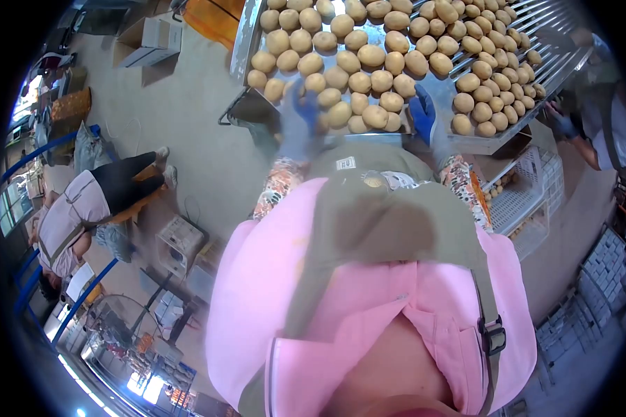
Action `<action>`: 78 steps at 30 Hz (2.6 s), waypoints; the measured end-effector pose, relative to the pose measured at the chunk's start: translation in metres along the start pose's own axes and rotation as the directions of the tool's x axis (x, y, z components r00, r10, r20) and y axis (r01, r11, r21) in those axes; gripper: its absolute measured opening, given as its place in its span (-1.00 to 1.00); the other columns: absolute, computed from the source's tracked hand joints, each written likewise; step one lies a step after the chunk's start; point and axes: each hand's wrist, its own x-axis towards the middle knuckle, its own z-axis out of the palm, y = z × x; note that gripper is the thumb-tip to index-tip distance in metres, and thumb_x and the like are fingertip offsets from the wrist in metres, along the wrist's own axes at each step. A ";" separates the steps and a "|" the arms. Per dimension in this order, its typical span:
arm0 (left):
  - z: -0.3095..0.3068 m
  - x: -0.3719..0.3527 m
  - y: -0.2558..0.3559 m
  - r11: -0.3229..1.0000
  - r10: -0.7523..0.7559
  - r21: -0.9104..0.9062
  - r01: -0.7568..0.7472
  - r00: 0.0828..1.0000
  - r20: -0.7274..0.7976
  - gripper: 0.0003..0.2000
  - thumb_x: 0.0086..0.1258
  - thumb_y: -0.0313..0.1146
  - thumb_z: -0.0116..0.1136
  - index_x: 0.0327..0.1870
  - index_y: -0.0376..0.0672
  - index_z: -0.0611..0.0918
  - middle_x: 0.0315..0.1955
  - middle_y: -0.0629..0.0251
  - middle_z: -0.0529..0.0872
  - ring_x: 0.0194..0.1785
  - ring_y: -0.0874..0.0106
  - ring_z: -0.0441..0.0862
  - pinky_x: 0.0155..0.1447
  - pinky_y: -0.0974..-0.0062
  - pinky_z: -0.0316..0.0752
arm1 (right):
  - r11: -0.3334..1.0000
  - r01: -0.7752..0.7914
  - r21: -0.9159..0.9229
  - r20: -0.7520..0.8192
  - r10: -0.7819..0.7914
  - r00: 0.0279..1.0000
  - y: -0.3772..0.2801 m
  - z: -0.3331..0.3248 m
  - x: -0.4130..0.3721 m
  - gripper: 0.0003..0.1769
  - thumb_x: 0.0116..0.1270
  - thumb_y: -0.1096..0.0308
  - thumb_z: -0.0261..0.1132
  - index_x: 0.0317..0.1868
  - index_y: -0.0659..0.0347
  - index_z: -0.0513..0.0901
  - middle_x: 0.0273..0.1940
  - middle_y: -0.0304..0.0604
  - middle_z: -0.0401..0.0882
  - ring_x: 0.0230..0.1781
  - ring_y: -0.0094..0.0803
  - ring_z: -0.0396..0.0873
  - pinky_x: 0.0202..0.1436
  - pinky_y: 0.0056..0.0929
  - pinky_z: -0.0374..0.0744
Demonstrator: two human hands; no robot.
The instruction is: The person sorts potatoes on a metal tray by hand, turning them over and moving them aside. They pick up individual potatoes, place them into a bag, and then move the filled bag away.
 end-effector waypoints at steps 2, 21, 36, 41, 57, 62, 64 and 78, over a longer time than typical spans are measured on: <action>-0.029 0.017 -0.042 0.961 -0.103 0.255 0.102 0.995 -0.008 -0.47 0.34 -0.25 0.21 0.27 -0.31 0.42 0.01 -0.02 0.66 0.03 0.22 0.64 0.16 0.35 0.48 | 0.998 0.038 -0.059 0.029 -0.036 0.999 -0.006 -0.005 0.001 -0.52 0.43 0.21 0.15 0.29 0.20 0.41 -0.08 -0.03 0.58 -0.06 -0.30 0.54 0.09 -0.38 0.49; -0.025 0.004 -0.063 0.952 -0.153 0.296 0.072 0.953 0.262 -0.22 0.13 -0.08 0.41 0.35 -0.25 0.35 0.12 -0.01 0.59 0.13 0.15 0.59 0.22 0.32 0.48 | 0.908 0.259 -0.329 0.075 -0.249 0.966 -0.014 0.018 0.021 -0.58 0.34 0.27 0.12 0.21 0.08 0.52 0.09 0.08 0.58 0.07 0.09 0.55 0.19 -0.13 0.48; 0.032 0.003 0.037 0.954 -0.047 -0.237 0.182 0.874 0.484 -0.49 0.34 -0.41 0.27 0.28 -0.27 0.41 -0.06 0.22 0.63 -0.12 0.47 0.60 -0.10 0.53 0.56 | 0.922 0.215 0.322 0.323 -0.321 0.890 -0.038 0.017 -0.040 -0.34 0.42 0.43 0.18 0.47 0.20 0.14 0.16 -0.16 0.45 0.20 -0.50 0.40 0.26 -0.48 0.40; 0.077 -0.002 0.085 0.927 -0.072 -0.168 0.336 0.598 0.798 -0.48 0.44 -0.46 0.13 0.39 -0.33 0.32 0.17 0.18 0.55 0.13 0.45 0.56 0.17 0.55 0.50 | 0.929 0.143 0.340 0.133 -0.199 0.971 -0.066 0.010 -0.054 -0.14 0.26 0.26 0.37 0.48 0.14 0.11 0.24 -0.08 0.34 0.28 -0.39 0.31 0.36 -0.37 0.32; 0.122 0.006 0.102 0.996 -0.049 0.018 0.088 0.371 0.927 -0.53 0.42 -0.29 0.18 0.30 -0.29 0.44 0.13 0.15 0.61 0.14 0.29 0.59 0.22 0.42 0.47 | 0.884 0.079 0.461 -0.540 0.209 0.815 0.036 -0.042 -0.152 -0.53 0.38 0.25 0.27 0.19 0.27 0.40 -0.11 -0.13 0.57 -0.22 -0.42 0.61 -0.16 -0.45 0.63; 0.132 0.035 0.059 0.711 0.176 0.331 -0.621 0.612 0.771 -0.42 0.35 0.00 0.15 0.39 0.14 0.37 0.39 0.08 0.31 0.41 -0.06 0.27 0.41 0.09 0.25 | 0.809 -0.029 0.587 -0.612 0.467 0.639 0.199 -0.083 -0.214 -0.62 0.30 0.51 0.27 0.12 0.18 0.50 -0.04 -0.07 0.59 -0.04 -0.29 0.58 0.08 -0.27 0.58; 0.136 0.043 0.039 0.563 0.022 0.450 -0.693 0.557 0.830 -0.37 0.34 0.01 0.14 0.44 0.24 0.27 0.47 0.08 0.16 0.44 -0.13 0.18 0.41 0.05 0.24 | 0.917 0.008 0.398 -0.556 0.234 0.798 0.200 -0.092 -0.204 -0.66 0.42 0.40 0.15 0.19 0.15 0.49 0.09 -0.05 0.55 0.01 -0.25 0.58 0.13 -0.36 0.54; 0.068 -0.008 -0.012 0.676 0.408 0.419 -0.606 0.782 0.472 -0.39 0.11 -0.07 0.33 0.23 0.01 0.48 0.11 0.06 0.51 0.10 0.06 0.53 0.12 0.16 0.47 | 0.835 0.152 -0.529 -0.120 -0.251 0.961 0.032 0.028 0.004 -0.30 0.27 0.14 0.25 0.39 0.14 0.30 0.28 0.16 0.37 0.28 0.10 0.34 0.40 -0.07 0.25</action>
